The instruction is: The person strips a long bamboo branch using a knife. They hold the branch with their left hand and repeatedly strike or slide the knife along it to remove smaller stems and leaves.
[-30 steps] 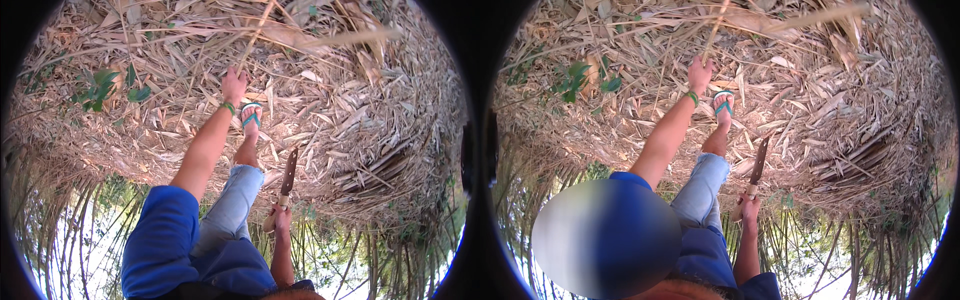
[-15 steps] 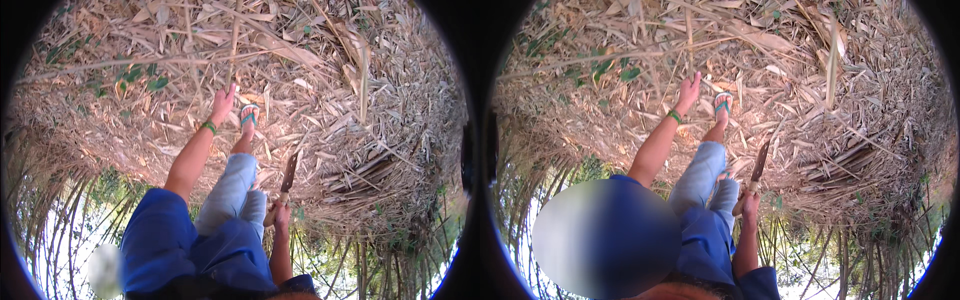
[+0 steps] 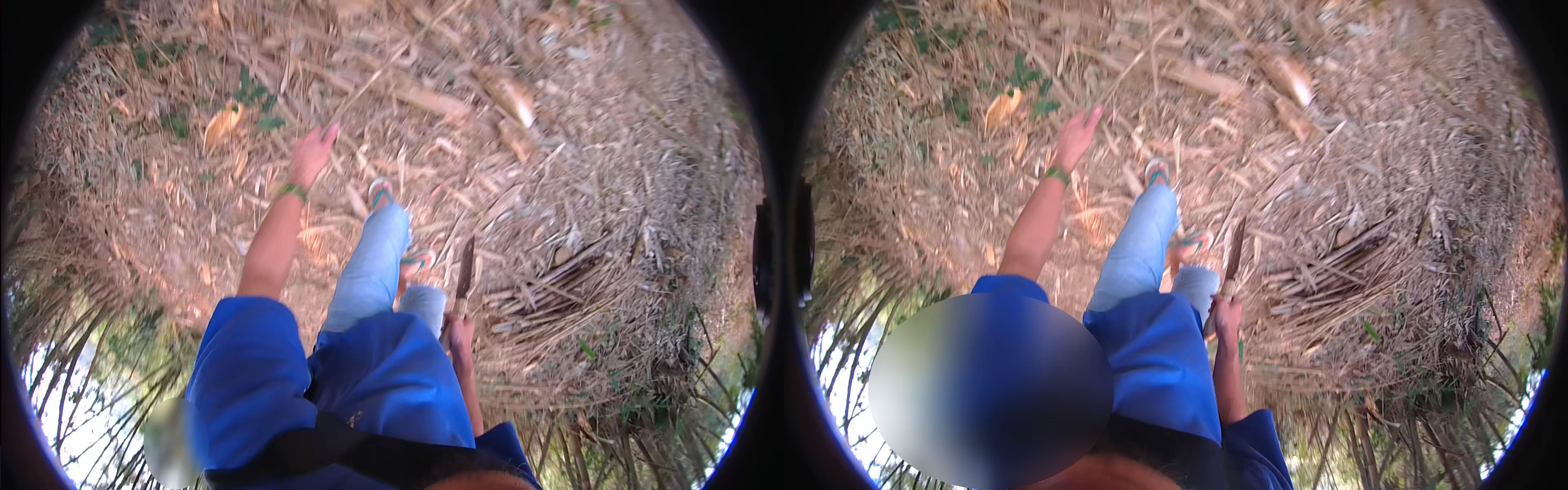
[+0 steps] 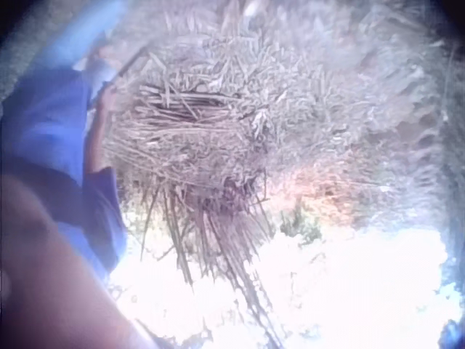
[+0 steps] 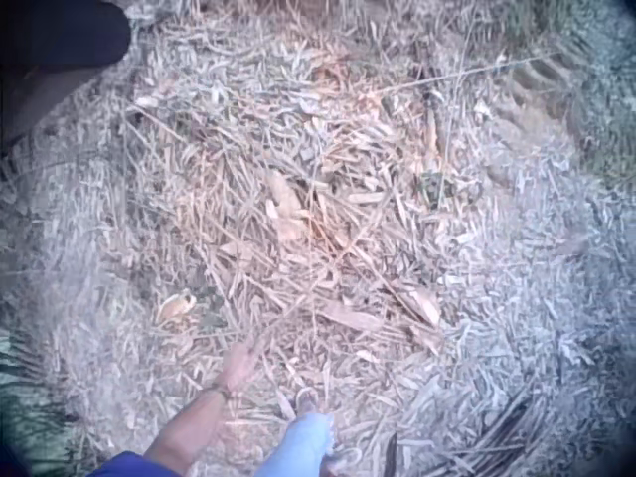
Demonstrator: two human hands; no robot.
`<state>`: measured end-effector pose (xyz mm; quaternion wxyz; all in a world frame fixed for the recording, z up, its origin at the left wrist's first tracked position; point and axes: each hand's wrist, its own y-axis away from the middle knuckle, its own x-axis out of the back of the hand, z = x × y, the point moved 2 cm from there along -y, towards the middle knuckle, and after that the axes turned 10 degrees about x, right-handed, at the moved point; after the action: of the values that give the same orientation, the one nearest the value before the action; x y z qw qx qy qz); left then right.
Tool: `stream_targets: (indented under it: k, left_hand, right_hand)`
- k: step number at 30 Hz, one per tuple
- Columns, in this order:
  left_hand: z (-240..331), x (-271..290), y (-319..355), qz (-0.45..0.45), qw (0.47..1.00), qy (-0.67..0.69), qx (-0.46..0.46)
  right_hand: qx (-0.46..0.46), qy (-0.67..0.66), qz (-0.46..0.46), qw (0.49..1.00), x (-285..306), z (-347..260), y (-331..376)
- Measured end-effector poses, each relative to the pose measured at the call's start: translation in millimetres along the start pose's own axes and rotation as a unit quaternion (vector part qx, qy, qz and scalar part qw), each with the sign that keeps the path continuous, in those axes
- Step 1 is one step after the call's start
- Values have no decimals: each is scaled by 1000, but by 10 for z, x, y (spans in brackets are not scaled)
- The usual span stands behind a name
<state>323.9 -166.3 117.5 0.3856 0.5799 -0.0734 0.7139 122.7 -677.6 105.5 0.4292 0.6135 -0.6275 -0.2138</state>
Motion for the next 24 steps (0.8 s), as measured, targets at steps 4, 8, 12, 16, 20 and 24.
stream_targets:
  k: [4, 8, 12, 16, 20, 24]
  left_hand:
    - [-274, 909, 688, -17, 994, -108, 9]
    - [-1038, 1689, 1334, -27, 989, -132, 59]
    - [-1860, 2025, 2275, 54, 971, -168, 164]
    - [-2851, 1966, 3321, 138, 933, -133, 306]
    - [-3808, 1685, 4267, 174, 888, -96, 414]
    - [-4536, 1197, 5218, 260, 796, -117, 534]
  right_hand:
    - [8, -13, 49, 999, 534, -14, 423]
    - [65, -29, 70, 995, 911, -14, 644]
    - [70, -37, 97, 992, 1160, 281, 550]
    - [51, -50, 128, 989, 1154, 462, 661]
    - [20, 48, 99, 994, 1135, 749, 537]
    - [14, 151, 27, 988, 1123, 768, 504]
